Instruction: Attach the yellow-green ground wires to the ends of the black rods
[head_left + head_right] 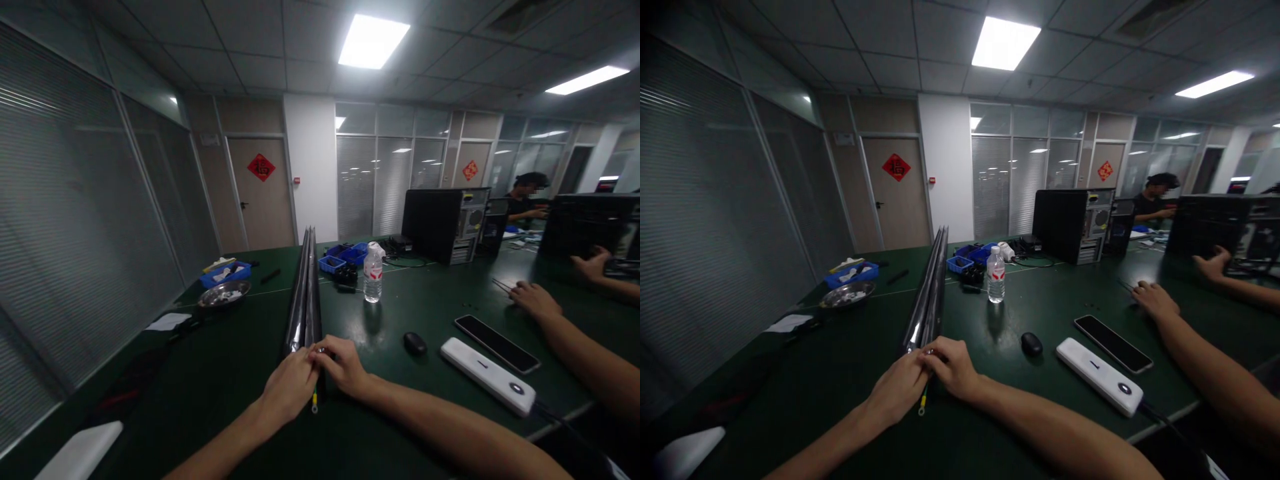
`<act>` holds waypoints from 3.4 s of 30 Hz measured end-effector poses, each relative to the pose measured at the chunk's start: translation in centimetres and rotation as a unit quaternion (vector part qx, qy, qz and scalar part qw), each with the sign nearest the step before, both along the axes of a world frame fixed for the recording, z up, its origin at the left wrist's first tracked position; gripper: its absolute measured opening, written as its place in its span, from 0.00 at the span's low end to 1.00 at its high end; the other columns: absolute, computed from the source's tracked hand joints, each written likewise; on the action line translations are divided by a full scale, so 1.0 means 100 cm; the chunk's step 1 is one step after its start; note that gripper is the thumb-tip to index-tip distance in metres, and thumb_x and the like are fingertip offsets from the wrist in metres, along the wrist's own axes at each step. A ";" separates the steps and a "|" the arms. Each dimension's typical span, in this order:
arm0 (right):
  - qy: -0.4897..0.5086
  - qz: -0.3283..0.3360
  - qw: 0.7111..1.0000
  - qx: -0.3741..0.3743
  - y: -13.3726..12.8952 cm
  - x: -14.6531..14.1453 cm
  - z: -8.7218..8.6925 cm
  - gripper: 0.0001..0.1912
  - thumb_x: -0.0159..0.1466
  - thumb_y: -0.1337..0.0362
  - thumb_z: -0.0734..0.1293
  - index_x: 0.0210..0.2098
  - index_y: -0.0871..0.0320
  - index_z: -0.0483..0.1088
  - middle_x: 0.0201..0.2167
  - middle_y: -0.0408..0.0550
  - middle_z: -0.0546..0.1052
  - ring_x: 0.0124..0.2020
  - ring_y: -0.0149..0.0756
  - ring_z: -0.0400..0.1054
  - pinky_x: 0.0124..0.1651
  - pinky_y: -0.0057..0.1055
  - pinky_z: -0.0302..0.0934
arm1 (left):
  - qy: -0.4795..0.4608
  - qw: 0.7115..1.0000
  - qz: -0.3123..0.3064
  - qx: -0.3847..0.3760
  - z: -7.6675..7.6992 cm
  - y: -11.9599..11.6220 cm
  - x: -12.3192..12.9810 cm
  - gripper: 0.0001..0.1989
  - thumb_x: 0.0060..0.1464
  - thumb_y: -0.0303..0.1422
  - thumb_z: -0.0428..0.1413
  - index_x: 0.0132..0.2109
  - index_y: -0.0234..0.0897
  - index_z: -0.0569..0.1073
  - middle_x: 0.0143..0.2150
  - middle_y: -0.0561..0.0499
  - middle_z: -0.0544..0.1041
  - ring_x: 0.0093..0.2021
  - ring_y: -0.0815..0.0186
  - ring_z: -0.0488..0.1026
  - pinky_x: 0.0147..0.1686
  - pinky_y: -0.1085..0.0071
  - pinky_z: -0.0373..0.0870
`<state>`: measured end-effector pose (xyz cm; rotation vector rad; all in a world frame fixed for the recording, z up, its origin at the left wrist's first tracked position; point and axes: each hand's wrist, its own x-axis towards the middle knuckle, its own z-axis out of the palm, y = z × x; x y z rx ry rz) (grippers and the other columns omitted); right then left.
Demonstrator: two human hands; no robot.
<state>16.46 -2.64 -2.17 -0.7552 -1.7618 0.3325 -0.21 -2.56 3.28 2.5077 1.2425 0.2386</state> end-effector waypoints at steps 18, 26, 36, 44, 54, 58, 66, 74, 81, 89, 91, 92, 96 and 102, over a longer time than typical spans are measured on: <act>-0.030 0.037 0.999 -0.013 -0.008 0.004 0.005 0.09 0.68 0.61 0.65 0.37 0.58 0.76 0.29 0.46 0.72 0.30 0.33 0.67 0.34 0.29 0.62 | -0.026 0.997 -0.054 0.055 -0.001 -0.007 0.000 0.15 0.68 0.33 0.40 0.49 0.37 0.71 0.48 0.46 0.75 0.48 0.61 0.72 0.53 0.64 0.66; -0.030 0.023 0.999 0.021 -0.009 0.005 0.004 0.11 0.70 0.62 0.64 0.39 0.57 0.78 0.31 0.47 0.74 0.30 0.33 0.67 0.35 0.29 0.62 | -0.023 0.995 -0.051 0.080 -0.007 -0.004 0.003 0.15 0.68 0.33 0.41 0.49 0.35 0.71 0.49 0.45 0.75 0.48 0.61 0.73 0.55 0.65 0.66; -0.049 0.008 0.999 0.010 -0.009 0.003 0.006 0.10 0.69 0.60 0.66 0.39 0.59 0.77 0.28 0.46 0.72 0.30 0.33 0.66 0.34 0.29 0.61 | 0.003 0.992 -0.099 0.083 -0.009 -0.002 0.000 0.16 0.68 0.31 0.40 0.49 0.34 0.72 0.51 0.43 0.74 0.50 0.60 0.72 0.55 0.63 0.66; -0.042 0.014 0.999 0.024 -0.008 0.006 0.004 0.14 0.71 0.60 0.63 0.40 0.57 0.80 0.29 0.48 0.75 0.30 0.33 0.68 0.34 0.29 0.63 | -0.015 0.993 -0.076 0.092 -0.010 -0.001 0.002 0.17 0.68 0.32 0.40 0.50 0.34 0.72 0.50 0.42 0.75 0.50 0.59 0.72 0.57 0.61 0.65; -0.043 -0.011 0.999 0.007 -0.007 0.003 0.002 0.14 0.70 0.59 0.64 0.37 0.58 0.79 0.25 0.45 0.71 0.27 0.32 0.65 0.32 0.28 0.61 | 0.035 0.983 -0.125 0.134 -0.021 0.005 -0.001 0.16 0.66 0.29 0.43 0.49 0.33 0.74 0.50 0.39 0.75 0.52 0.55 0.71 0.58 0.57 0.65; -0.038 0.010 0.999 0.002 -0.008 0.003 0.001 0.11 0.69 0.59 0.66 0.38 0.56 0.79 0.28 0.46 0.74 0.30 0.34 0.68 0.35 0.29 0.62 | 0.069 0.969 -0.159 0.175 -0.028 0.008 -0.004 0.14 0.64 0.26 0.44 0.47 0.32 0.74 0.52 0.39 0.73 0.54 0.54 0.69 0.58 0.55 0.65; -0.020 0.021 1.000 0.008 -0.008 0.006 0.000 0.11 0.69 0.62 0.65 0.40 0.54 0.81 0.30 0.47 0.76 0.31 0.35 0.70 0.35 0.30 0.63 | 0.008 0.989 -0.101 0.108 -0.017 0.002 -0.001 0.16 0.68 0.33 0.41 0.49 0.34 0.73 0.51 0.43 0.74 0.51 0.57 0.71 0.57 0.59 0.64; -0.036 0.003 0.999 0.017 -0.009 0.003 0.003 0.15 0.71 0.62 0.62 0.32 0.58 0.77 0.25 0.45 0.69 0.27 0.33 0.65 0.31 0.29 0.60 | 0.026 0.984 -0.121 0.129 -0.016 0.002 -0.001 0.15 0.67 0.33 0.44 0.47 0.33 0.74 0.47 0.42 0.76 0.48 0.57 0.72 0.57 0.60 0.64; -0.051 0.006 0.998 0.022 -0.010 0.004 0.003 0.10 0.68 0.60 0.67 0.36 0.58 0.76 0.27 0.44 0.71 0.28 0.32 0.65 0.33 0.28 0.60 | 0.031 0.983 -0.123 0.135 -0.017 0.003 -0.002 0.14 0.68 0.30 0.42 0.50 0.34 0.71 0.51 0.42 0.73 0.52 0.57 0.71 0.56 0.60 0.65; -0.037 0.031 0.998 0.032 -0.008 0.006 0.002 0.10 0.70 0.64 0.65 0.40 0.55 0.79 0.32 0.47 0.75 0.32 0.33 0.69 0.35 0.29 0.63 | 0.042 0.984 -0.097 0.140 -0.020 0.004 0.000 0.16 0.69 0.33 0.41 0.51 0.34 0.71 0.52 0.43 0.74 0.54 0.58 0.70 0.58 0.61 0.64; -0.035 0.025 0.999 0.032 -0.008 0.006 0.003 0.10 0.70 0.64 0.65 0.40 0.56 0.79 0.30 0.47 0.74 0.30 0.33 0.68 0.33 0.28 0.63 | 0.033 0.986 -0.095 0.134 -0.017 0.003 0.001 0.17 0.69 0.34 0.41 0.50 0.34 0.72 0.51 0.43 0.75 0.52 0.58 0.72 0.57 0.61 0.65; -0.035 0.022 0.999 0.032 -0.008 0.006 0.003 0.10 0.70 0.64 0.64 0.39 0.56 0.79 0.29 0.47 0.73 0.29 0.33 0.67 0.33 0.28 0.62 | 0.028 0.987 -0.093 0.131 -0.015 0.002 0.002 0.17 0.69 0.34 0.41 0.50 0.34 0.72 0.50 0.43 0.75 0.51 0.59 0.72 0.57 0.62 0.65; -0.041 0.012 0.999 0.027 -0.007 0.006 0.003 0.12 0.71 0.64 0.63 0.35 0.58 0.77 0.27 0.46 0.71 0.27 0.32 0.65 0.32 0.28 0.61 | 0.021 0.985 -0.093 0.144 -0.013 0.001 0.003 0.17 0.69 0.33 0.40 0.51 0.33 0.72 0.49 0.43 0.76 0.49 0.60 0.73 0.56 0.62 0.66; -0.052 0.004 0.999 0.006 -0.007 0.005 0.001 0.11 0.70 0.61 0.64 0.35 0.58 0.76 0.27 0.45 0.71 0.28 0.32 0.66 0.33 0.28 0.61 | 0.090 0.964 -0.157 0.197 -0.014 0.002 0.000 0.15 0.68 0.29 0.43 0.46 0.32 0.74 0.51 0.42 0.75 0.51 0.58 0.72 0.55 0.59 0.66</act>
